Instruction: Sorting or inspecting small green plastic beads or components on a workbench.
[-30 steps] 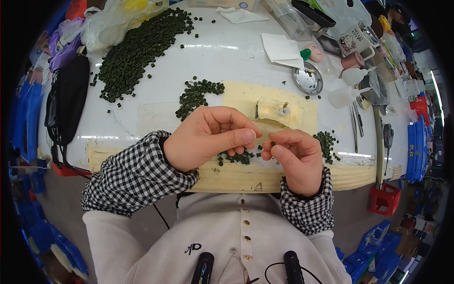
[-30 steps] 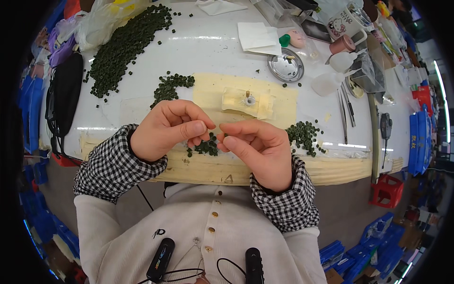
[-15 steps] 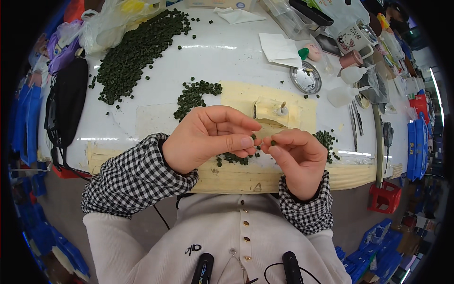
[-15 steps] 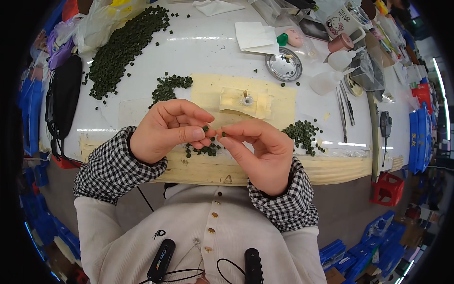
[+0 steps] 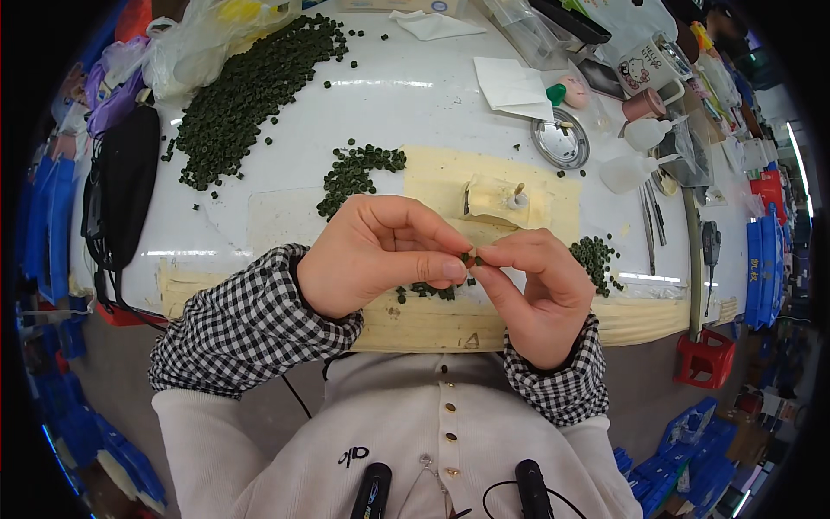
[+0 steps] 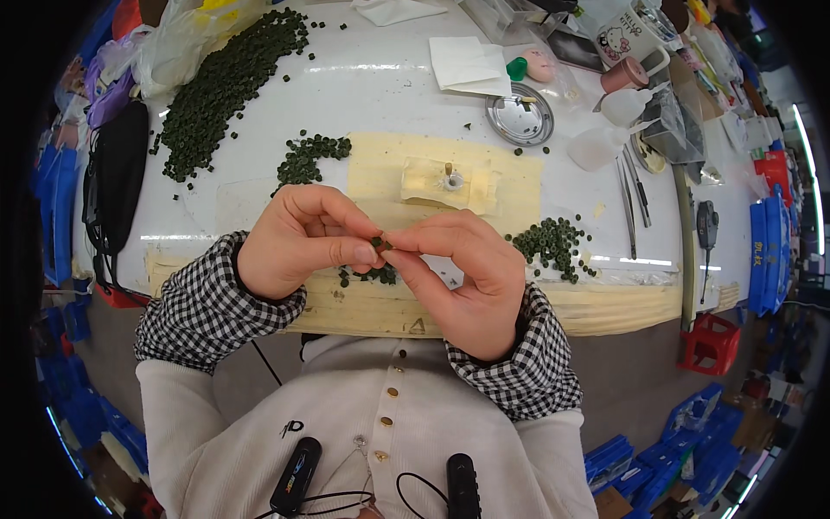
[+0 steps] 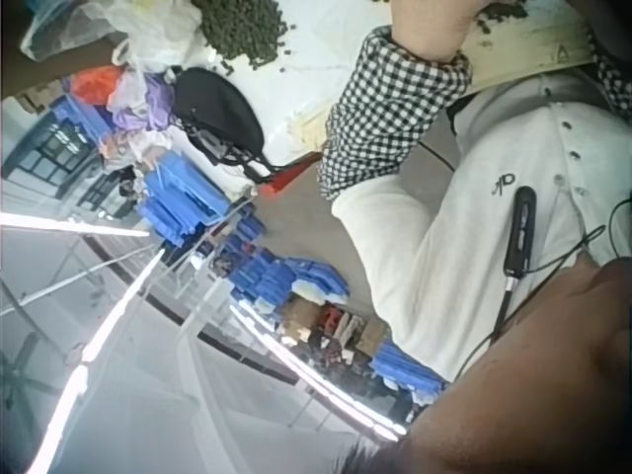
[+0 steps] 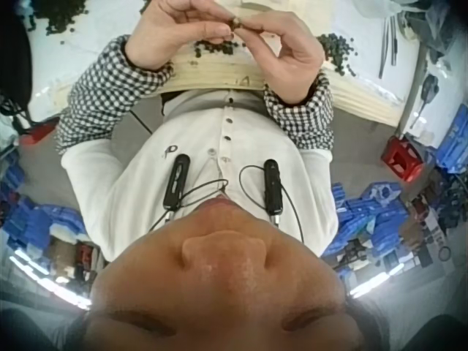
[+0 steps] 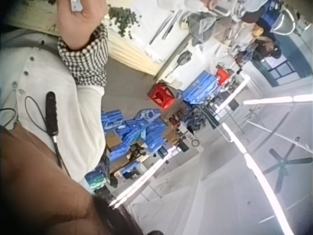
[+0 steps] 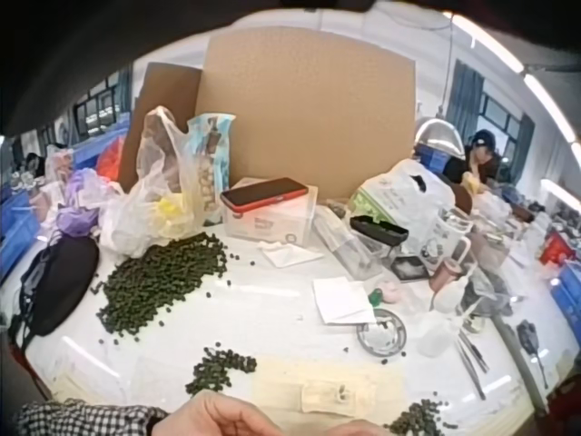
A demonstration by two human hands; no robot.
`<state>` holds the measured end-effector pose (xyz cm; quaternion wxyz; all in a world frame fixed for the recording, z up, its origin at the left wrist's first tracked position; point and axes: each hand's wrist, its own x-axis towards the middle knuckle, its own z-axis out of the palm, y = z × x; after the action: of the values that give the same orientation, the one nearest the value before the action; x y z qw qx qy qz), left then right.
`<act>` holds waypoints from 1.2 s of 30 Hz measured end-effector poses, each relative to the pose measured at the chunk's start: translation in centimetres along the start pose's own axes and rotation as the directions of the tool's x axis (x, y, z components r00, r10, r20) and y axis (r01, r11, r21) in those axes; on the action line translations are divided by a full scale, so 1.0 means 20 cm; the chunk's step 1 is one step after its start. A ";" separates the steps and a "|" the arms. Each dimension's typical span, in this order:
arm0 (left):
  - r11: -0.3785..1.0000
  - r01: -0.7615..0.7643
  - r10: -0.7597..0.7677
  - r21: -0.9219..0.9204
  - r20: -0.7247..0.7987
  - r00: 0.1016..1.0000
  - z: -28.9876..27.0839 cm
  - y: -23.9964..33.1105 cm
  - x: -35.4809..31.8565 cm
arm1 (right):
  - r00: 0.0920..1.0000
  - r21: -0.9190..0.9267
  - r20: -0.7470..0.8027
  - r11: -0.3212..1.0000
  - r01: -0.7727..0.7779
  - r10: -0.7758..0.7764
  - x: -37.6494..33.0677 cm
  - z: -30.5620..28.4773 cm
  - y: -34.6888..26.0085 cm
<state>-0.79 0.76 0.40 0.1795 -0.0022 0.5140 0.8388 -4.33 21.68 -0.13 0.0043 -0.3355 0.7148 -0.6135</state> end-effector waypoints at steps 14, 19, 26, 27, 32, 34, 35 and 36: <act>0.995 -0.055 0.059 0.087 -0.038 0.998 0.02 0.01 -0.01 | 0.999 -0.001 -0.045 1.000 -0.024 0.024 -0.01 0.01 0.02; 0.992 -0.059 0.063 0.109 -0.032 0.998 0.01 0.01 -0.01 | 0.999 -0.002 -0.031 0.999 -0.038 0.038 -0.01 0.01 0.00; 0.987 -0.104 0.110 0.124 -0.039 0.993 0.02 0.00 -0.02 | 0.998 0.019 -0.009 0.998 -0.065 0.065 -0.01 0.01 0.00; 0.985 -0.119 0.124 0.125 -0.031 0.992 0.02 0.00 -0.02 | 0.997 0.028 -0.010 0.997 -0.072 0.073 -0.01 0.01 0.00; 0.981 -0.142 0.146 0.134 -0.018 0.989 0.01 -0.01 -0.02 | 0.997 0.044 -0.003 0.996 -0.073 0.073 -0.01 0.01 0.01; 0.985 -0.125 0.128 0.120 -0.018 0.992 0.01 -0.01 -0.02 | 0.996 0.051 0.006 0.995 -0.084 0.084 -0.01 0.01 0.00; 0.987 -0.117 0.119 0.112 -0.018 0.993 0.01 -0.01 -0.02 | 0.996 0.055 0.011 0.994 -0.090 0.089 -0.01 0.00 0.00; 0.987 -0.113 0.115 0.114 -0.014 0.993 0.01 -0.01 -0.02 | 0.996 0.051 0.025 0.995 -0.091 0.090 -0.01 0.00 0.00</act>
<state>-0.40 0.95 0.42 0.1259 0.0286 0.5617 0.8172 -4.13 21.80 -0.19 0.0487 -0.3094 0.7130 -0.6273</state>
